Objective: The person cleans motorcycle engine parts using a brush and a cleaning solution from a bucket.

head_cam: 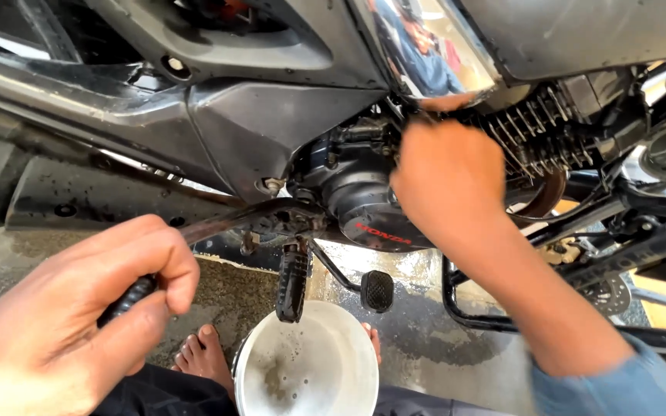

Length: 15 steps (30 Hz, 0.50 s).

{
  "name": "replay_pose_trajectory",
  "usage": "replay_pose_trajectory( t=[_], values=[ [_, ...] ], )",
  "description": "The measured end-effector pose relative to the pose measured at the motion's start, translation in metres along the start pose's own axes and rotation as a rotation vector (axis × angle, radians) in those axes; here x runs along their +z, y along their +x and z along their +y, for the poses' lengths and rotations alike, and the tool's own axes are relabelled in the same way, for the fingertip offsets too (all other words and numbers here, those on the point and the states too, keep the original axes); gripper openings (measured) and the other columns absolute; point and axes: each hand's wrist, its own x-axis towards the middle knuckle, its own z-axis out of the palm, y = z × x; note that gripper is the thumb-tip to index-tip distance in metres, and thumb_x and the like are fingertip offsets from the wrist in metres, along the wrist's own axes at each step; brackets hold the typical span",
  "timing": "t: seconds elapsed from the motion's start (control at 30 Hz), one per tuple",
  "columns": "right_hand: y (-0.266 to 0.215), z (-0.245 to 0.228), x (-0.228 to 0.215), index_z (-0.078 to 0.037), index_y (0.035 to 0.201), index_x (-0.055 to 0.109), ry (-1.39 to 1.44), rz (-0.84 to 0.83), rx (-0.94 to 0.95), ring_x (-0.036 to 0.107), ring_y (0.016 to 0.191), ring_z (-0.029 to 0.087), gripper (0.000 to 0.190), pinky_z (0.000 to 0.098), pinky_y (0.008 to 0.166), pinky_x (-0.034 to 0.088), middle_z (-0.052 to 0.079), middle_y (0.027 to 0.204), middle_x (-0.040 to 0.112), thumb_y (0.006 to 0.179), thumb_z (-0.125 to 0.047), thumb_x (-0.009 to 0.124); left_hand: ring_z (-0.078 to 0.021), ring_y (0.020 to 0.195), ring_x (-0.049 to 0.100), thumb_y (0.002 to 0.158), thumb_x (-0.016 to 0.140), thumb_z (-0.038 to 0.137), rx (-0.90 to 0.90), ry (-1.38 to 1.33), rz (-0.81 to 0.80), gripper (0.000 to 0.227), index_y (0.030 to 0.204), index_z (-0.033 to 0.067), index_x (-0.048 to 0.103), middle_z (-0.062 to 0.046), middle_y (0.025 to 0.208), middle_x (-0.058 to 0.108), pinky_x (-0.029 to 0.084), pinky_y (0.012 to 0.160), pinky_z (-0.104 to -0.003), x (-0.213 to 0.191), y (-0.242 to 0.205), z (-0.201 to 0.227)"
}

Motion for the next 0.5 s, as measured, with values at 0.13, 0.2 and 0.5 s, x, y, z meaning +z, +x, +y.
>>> replay_pose_trajectory(
  t=[0.13,0.2,0.5],
  values=[
    [0.023,-0.019,0.031,-0.005,0.081,0.069,0.095,0.133,-0.035,0.069,0.067,0.040,0.016,0.0509,0.062,0.056,0.020,0.074,0.069,0.076,-0.019,0.075,-0.0145,0.079,0.055,0.092,0.065,0.012,0.013,0.050,0.007,0.015,0.102,0.0171,0.054,-0.001,0.099,0.045,0.048,0.063,-0.032,0.001,0.001,0.005],
    [0.025,-0.030,0.028,-0.003,0.081,0.068,0.165,0.255,-0.061,0.069,0.068,0.040,0.012,0.0511,0.062,0.056,0.021,0.076,0.069,0.077,-0.013,0.074,-0.0146,0.080,0.055,0.092,0.064,0.013,0.018,0.071,0.026,0.015,0.102,0.0174,0.055,-0.001,0.099,0.045,0.048,0.064,-0.032,-0.004,0.002,0.007],
    [0.028,-0.037,0.028,0.000,0.092,0.072,0.326,0.137,0.074,0.066,0.081,0.049,0.015,0.0599,0.076,0.051,0.027,0.080,0.069,0.084,-0.009,0.064,-0.0170,0.092,0.052,0.092,0.062,0.014,0.167,0.062,0.000,0.005,0.096,0.0161,0.060,-0.001,0.103,0.048,0.048,0.078,-0.032,-0.005,0.000,0.013]
  ],
)
